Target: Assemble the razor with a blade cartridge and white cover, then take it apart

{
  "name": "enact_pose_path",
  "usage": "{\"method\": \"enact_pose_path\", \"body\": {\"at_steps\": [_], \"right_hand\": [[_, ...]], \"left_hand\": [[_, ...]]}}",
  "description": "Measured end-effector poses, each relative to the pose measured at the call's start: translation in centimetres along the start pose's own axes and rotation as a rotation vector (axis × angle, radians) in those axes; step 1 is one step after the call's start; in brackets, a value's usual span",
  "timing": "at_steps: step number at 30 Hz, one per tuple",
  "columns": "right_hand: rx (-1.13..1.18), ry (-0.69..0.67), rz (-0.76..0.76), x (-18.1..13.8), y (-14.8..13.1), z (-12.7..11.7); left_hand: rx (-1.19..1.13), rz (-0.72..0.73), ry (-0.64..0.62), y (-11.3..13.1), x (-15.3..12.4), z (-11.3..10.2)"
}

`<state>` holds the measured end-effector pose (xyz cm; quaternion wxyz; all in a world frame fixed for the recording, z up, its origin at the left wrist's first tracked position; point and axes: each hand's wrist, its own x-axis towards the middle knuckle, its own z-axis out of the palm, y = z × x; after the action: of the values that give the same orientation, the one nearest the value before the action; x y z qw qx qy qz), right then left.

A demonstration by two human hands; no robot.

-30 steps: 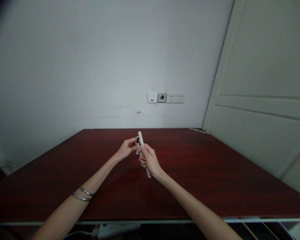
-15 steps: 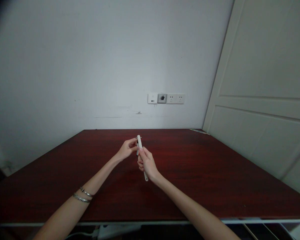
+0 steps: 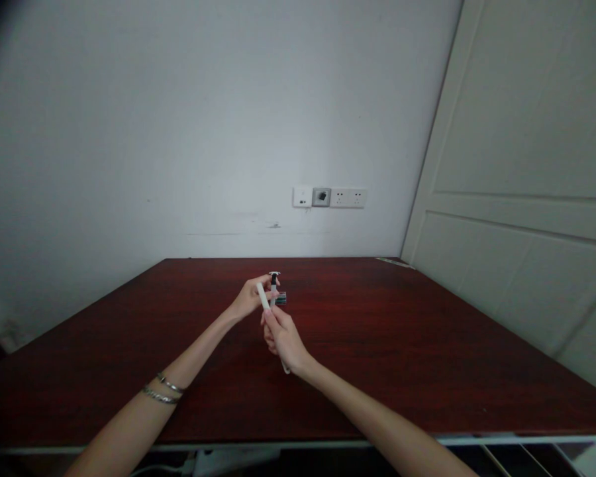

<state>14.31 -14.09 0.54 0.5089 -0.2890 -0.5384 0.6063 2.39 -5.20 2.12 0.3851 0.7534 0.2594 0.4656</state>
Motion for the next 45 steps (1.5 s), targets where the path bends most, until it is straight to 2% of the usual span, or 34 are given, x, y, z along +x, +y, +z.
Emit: {"method": "enact_pose_path", "body": {"at_steps": [4, 6, 11, 14, 17, 19, 22, 26, 27, 31, 36, 40, 43, 45], "right_hand": [[0.057, 0.09, -0.092, 0.7, -0.5, -0.1], [0.044, 0.109, -0.083, 0.8, -0.4, -0.1], [-0.14, -0.084, 0.037, -0.3, 0.0, 0.4], [-0.18, -0.066, -0.045, -0.7, -1.8, -0.3], [-0.286, -0.002, -0.174, -0.3, -4.5, -2.2], [-0.399, 0.034, -0.196, 0.1, -6.0, -3.7], [-0.554, -0.02, -0.084, 0.5, -7.5, -5.4], [-0.625, -0.331, 0.2, 0.4, -9.1, -6.5], [-0.609, -0.372, 0.25, 0.4, -9.5, -6.6], [-0.513, -0.288, 0.242, 0.7, -10.4, -6.9], [-0.547, -0.41, 0.35, 1.0, -10.6, -6.8], [-0.492, -0.307, 0.269, 1.0, -10.2, -6.5], [-0.507, -0.346, 0.325, 1.0, -9.7, -6.4], [-0.507, -0.339, 0.301, 0.9, -9.4, -6.4]], "left_hand": [[0.004, 0.025, 0.01, -0.3, 0.1, -0.1], [0.01, 0.024, 0.021, -0.6, 0.2, -0.2], [0.045, 0.01, -0.01, -1.5, 0.3, -0.3], [0.087, 0.029, 0.022, -1.4, 0.2, -0.4], [0.081, 0.05, 0.056, -1.0, 0.0, -0.3], [0.094, 0.064, 0.082, -0.8, -0.1, -0.3], [0.177, 0.098, 0.102, -0.7, -0.2, -0.3], [0.249, 0.152, 0.05, -0.6, -0.3, -0.5], [0.252, 0.161, 0.043, -0.6, -0.3, -0.5], [0.264, 0.175, 0.04, -0.7, -0.3, -0.5], [0.226, 0.178, 0.029, -0.9, -0.3, -0.6], [0.263, 0.16, 0.037, -0.9, -0.3, -0.7], [0.292, 0.167, 0.02, -0.9, -0.3, -0.7], [0.3, 0.163, 0.02, -0.8, -0.4, -0.7]]}}
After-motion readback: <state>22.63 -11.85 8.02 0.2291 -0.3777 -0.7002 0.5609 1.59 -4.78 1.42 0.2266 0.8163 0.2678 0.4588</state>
